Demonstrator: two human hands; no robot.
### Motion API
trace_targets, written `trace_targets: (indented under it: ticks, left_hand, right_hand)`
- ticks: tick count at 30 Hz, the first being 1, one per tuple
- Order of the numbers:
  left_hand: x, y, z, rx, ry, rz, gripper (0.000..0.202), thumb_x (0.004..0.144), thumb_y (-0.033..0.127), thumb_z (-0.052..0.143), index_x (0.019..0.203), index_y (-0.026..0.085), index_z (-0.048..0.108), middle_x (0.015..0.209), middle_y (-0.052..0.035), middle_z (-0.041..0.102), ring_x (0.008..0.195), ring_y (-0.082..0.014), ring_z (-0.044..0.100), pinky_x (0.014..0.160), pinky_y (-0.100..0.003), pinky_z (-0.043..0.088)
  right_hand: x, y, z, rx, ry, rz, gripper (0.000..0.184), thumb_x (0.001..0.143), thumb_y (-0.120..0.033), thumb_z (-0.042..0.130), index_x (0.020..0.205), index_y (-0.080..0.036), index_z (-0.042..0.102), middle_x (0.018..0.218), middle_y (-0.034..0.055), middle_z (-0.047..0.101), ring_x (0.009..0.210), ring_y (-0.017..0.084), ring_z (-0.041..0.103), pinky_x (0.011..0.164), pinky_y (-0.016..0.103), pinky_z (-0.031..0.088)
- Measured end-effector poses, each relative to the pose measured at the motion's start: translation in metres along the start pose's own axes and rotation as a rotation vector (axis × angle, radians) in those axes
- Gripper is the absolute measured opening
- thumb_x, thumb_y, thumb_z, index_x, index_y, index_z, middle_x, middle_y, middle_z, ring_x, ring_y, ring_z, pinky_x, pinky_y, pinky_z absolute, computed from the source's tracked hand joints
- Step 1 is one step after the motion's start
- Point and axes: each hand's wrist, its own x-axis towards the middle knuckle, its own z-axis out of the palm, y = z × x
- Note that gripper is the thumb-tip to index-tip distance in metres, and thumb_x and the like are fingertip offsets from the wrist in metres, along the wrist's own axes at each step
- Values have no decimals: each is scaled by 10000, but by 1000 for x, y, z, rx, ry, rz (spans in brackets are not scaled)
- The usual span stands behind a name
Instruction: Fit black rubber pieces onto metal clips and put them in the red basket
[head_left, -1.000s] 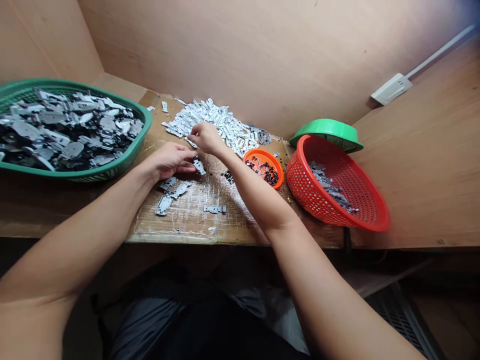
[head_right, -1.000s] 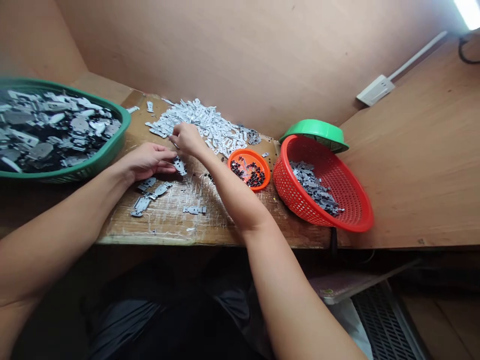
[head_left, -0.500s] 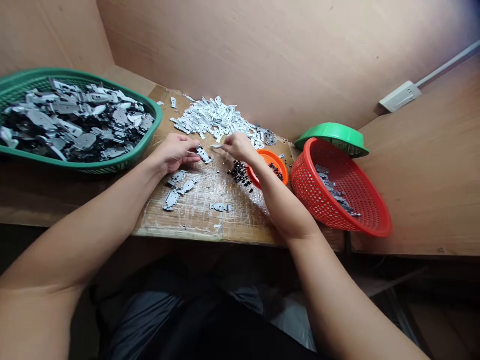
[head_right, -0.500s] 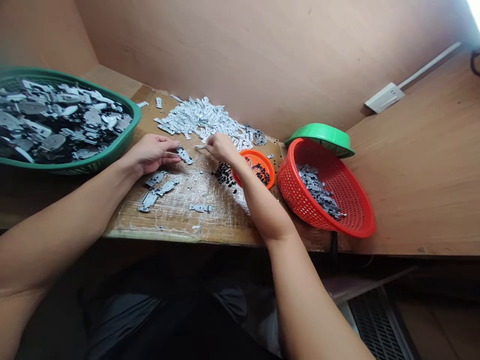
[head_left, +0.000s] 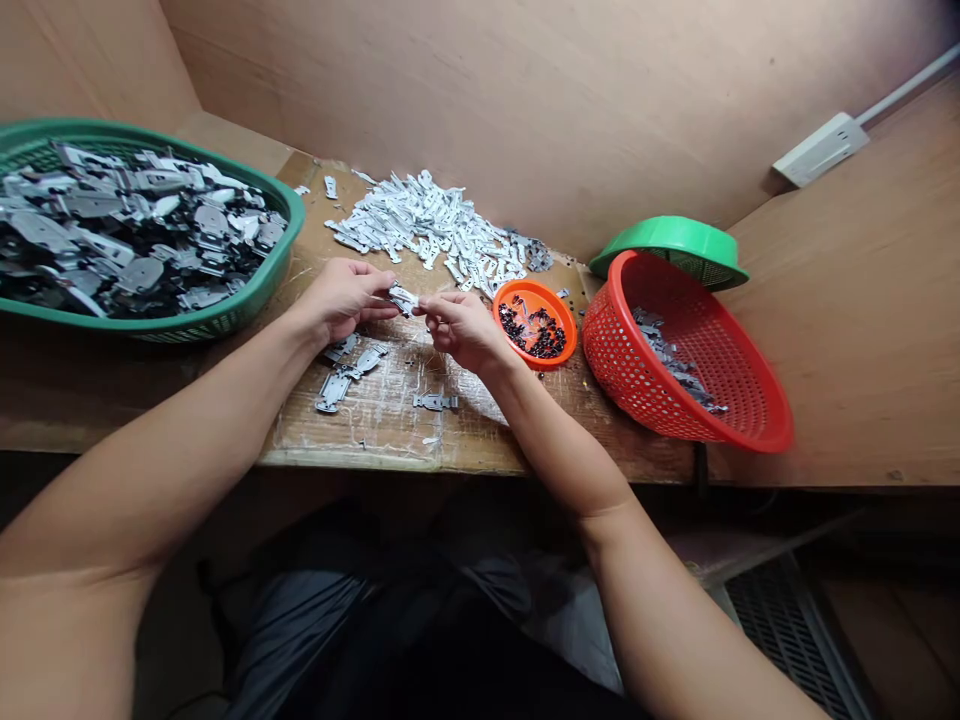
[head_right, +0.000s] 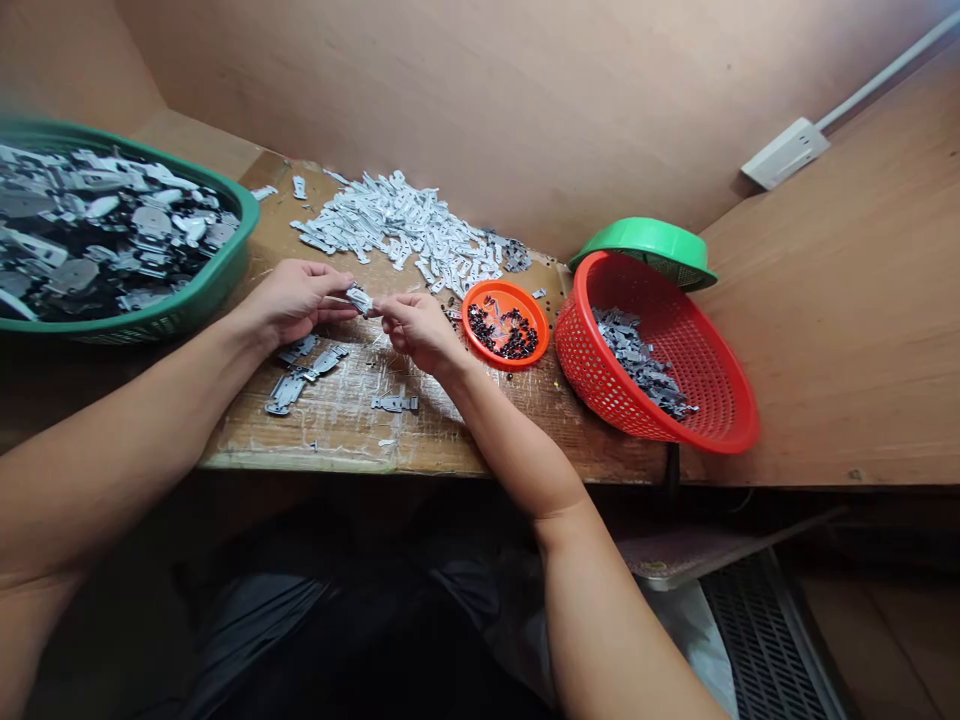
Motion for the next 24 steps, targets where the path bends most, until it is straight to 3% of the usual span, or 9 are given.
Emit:
trace_targets:
  ticks: [12,20,24]
  left_hand:
    - [6,-6,-1,-10,-6,26,355,1041,66,969,803,226,758,814,-81,793,780,-214,821,805,-313,780]
    - [3,-3,1,-14,7,17,424,1104,83,959,776,223,729,831,-67,791,773,-192,812,837,-319,771]
    - [5,-5,0,-16,-10,21,430,1107,64,940,765,219,729,845,-76,797,752,-187,787,869,-354,754]
  right_hand:
    - [-9,-6,12,79,94,46,423,1255,-134,787,834,-160,798,630,-79,569,491,34,339,459,135,299]
    - [-8,-4,13,100,115,56,457,1259,-109,747,805,-154,780,591,-88,541,474,39,315,450,133,294]
    - [-5,1,13,87,106,41,395,1234,-159,822,842,-174,777,615,-85,567,485,43,353,463,132,327]
